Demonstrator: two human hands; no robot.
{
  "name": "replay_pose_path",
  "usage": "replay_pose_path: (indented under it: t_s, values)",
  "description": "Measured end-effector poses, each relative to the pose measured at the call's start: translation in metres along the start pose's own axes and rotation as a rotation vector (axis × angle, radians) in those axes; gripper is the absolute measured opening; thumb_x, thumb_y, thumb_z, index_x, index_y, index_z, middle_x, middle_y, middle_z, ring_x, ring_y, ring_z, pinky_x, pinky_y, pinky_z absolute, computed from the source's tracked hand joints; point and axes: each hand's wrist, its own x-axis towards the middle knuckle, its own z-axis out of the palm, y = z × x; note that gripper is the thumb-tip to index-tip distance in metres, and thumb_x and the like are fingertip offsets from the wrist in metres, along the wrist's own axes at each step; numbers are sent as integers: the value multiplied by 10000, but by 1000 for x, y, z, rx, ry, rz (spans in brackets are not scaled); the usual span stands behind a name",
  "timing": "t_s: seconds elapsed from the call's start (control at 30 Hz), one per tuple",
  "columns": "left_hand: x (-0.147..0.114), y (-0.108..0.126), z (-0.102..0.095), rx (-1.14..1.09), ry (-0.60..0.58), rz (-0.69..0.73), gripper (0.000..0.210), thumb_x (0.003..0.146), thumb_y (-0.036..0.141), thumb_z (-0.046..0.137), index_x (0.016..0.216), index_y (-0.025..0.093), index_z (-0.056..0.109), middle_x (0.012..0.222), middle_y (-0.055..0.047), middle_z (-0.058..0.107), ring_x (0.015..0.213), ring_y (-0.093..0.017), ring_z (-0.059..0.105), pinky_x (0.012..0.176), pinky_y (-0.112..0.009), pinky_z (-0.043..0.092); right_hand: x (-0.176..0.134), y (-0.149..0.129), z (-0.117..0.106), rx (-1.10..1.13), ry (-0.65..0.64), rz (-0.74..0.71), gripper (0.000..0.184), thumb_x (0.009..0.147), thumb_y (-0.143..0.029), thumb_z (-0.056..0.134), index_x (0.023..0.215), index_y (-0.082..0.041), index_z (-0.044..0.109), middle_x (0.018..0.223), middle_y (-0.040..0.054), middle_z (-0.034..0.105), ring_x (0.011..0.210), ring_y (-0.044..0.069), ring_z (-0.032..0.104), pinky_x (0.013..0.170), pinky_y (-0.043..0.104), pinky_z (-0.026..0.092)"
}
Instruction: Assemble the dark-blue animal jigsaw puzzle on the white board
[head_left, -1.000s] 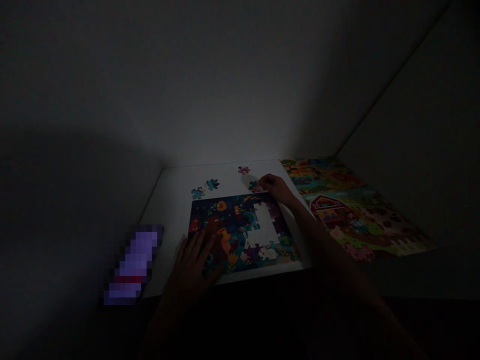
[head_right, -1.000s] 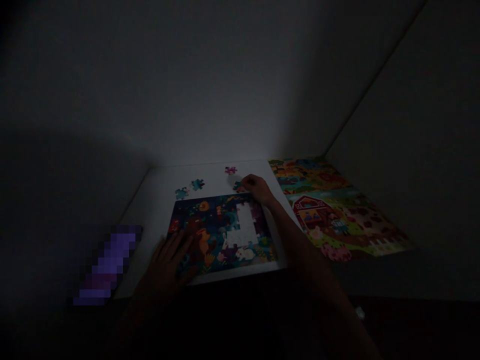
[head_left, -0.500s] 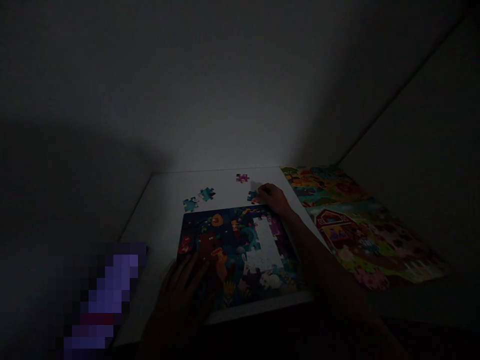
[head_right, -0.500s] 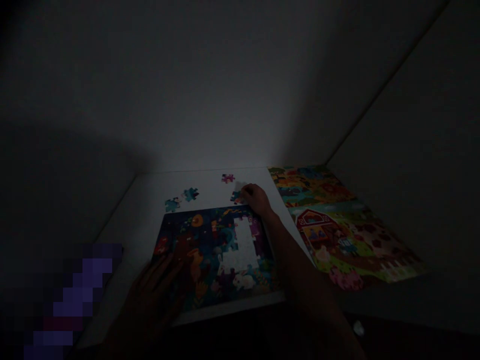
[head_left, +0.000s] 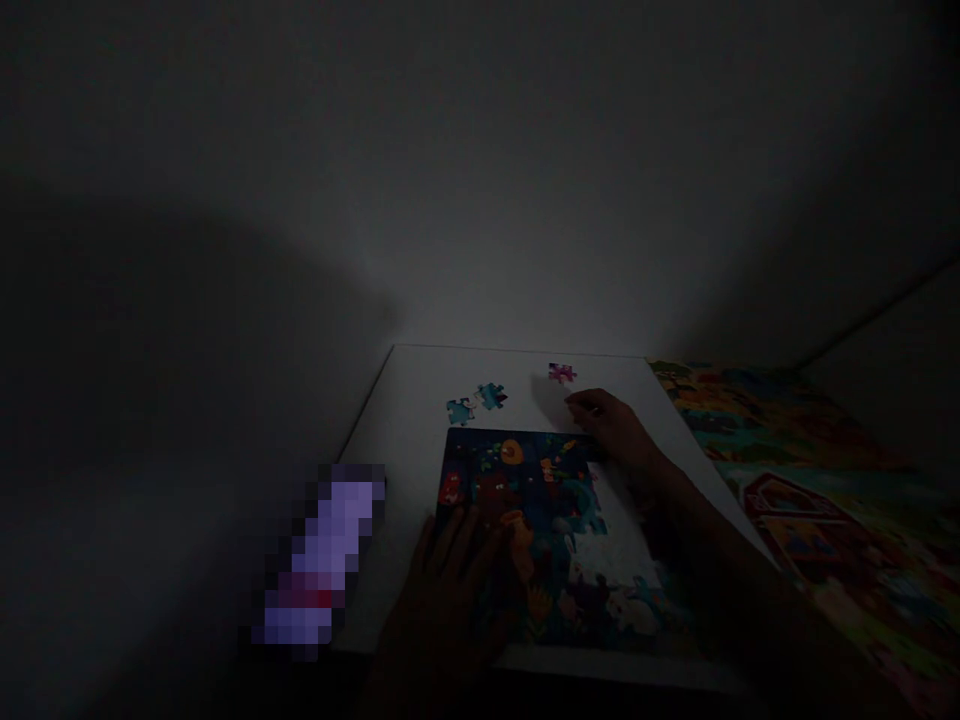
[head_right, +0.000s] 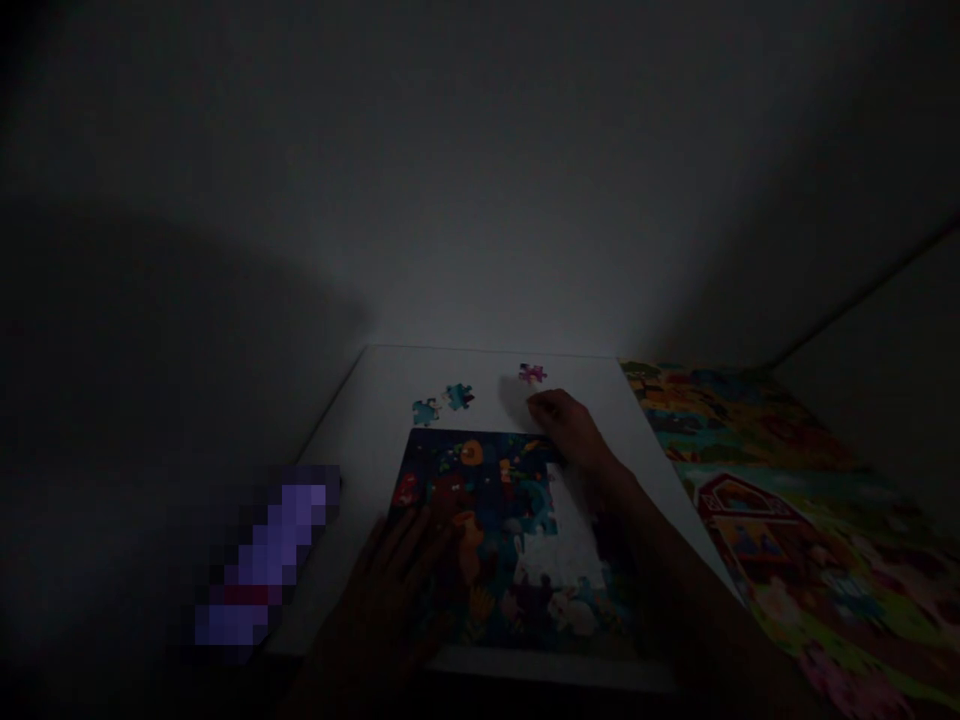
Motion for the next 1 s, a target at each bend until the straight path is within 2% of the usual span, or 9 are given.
replay_pose_path:
  t_s: [0.17, 0.3, 0.4, 0.5, 0.63, 0.77, 0.9, 1.0]
  values:
    - [0, 2, 0, -26, 0, -11, 733, 927, 530, 508, 1548, 260, 229, 1578, -93, 329, 1427, -304, 341, 1128, -545, 343, 23, -56, 49, -177, -308, -251, 345, 905, -296, 587, 1226, -177, 634, 1212, 145, 657, 1032, 234, 655, 910, 371, 508]
    - [0, 2, 0, -57, -7, -10, 727, 931, 529, 505, 1548, 261, 230, 1589, -94, 301, 1440, -312, 320, 1131, -568, 333, 56, -90, 89, -330, -417, -384, 407, 901, -225, 610, 1288, -101, 587, 1329, 192, 597, 1212, 276, 573, 1043, 410, 423]
    - [-1, 2, 2, -89, 10, -18, 685, 937, 507, 503, 1533, 250, 284, 1578, -102, 323, 1437, -318, 328, 1130, -576, 331, 78, -96, 106, -420, -488, -404, 520, 870, -239, 668, 1355, -106, 534, 1429, 196, 518, 1259, 293, 536, 1052, 414, 407]
    - [-2, 2, 5, -107, 33, -20, 649, 939, 488, 501, 1511, 226, 343, 1563, -114, 350, 1427, -319, 346, 1129, -568, 340, 91, -94, 111, -469, -553, -379, 501, 852, -264, 692, 1322, -148, 564, 1383, 163, 565, 1198, 287, 574, 994, 404, 443]
    - [-3, 2, 6, -123, 51, -18, 637, 929, 508, 506, 1486, 220, 397, 1545, -125, 382, 1414, -327, 369, 1125, -564, 350, 95, -93, 110, -495, -560, -385, 435, 879, -252, 652, 1293, -141, 576, 1316, 151, 596, 1147, 256, 587, 959, 363, 443]
    - [-3, 2, 7, -127, 62, -31, 632, 923, 517, 511, 1473, 220, 421, 1532, -129, 404, 1422, -330, 353, 1134, -562, 339, 96, -96, 110, -496, -564, -347, 491, 863, -270, 671, 1321, -133, 556, 1323, 172, 570, 1135, 264, 578, 953, 359, 437]
    - [-3, 1, 6, -124, 55, -22, 627, 919, 514, 520, 1462, 212, 436, 1531, -133, 404, 1420, -327, 360, 1137, -559, 338, 99, -96, 109, -460, -533, -265, 648, 821, -332, 725, 1380, -98, 496, 1282, 196, 582, 1164, 286, 543, 959, 356, 431]
    - [-3, 2, 5, -116, 49, -21, 633, 920, 490, 529, 1481, 226, 404, 1532, -129, 403, 1404, -325, 387, 1120, -565, 358, 99, -92, 108, -413, -477, -218, 623, 791, -333, 757, 1331, -102, 548, 1223, 179, 616, 1120, 272, 560, 936, 338, 440]
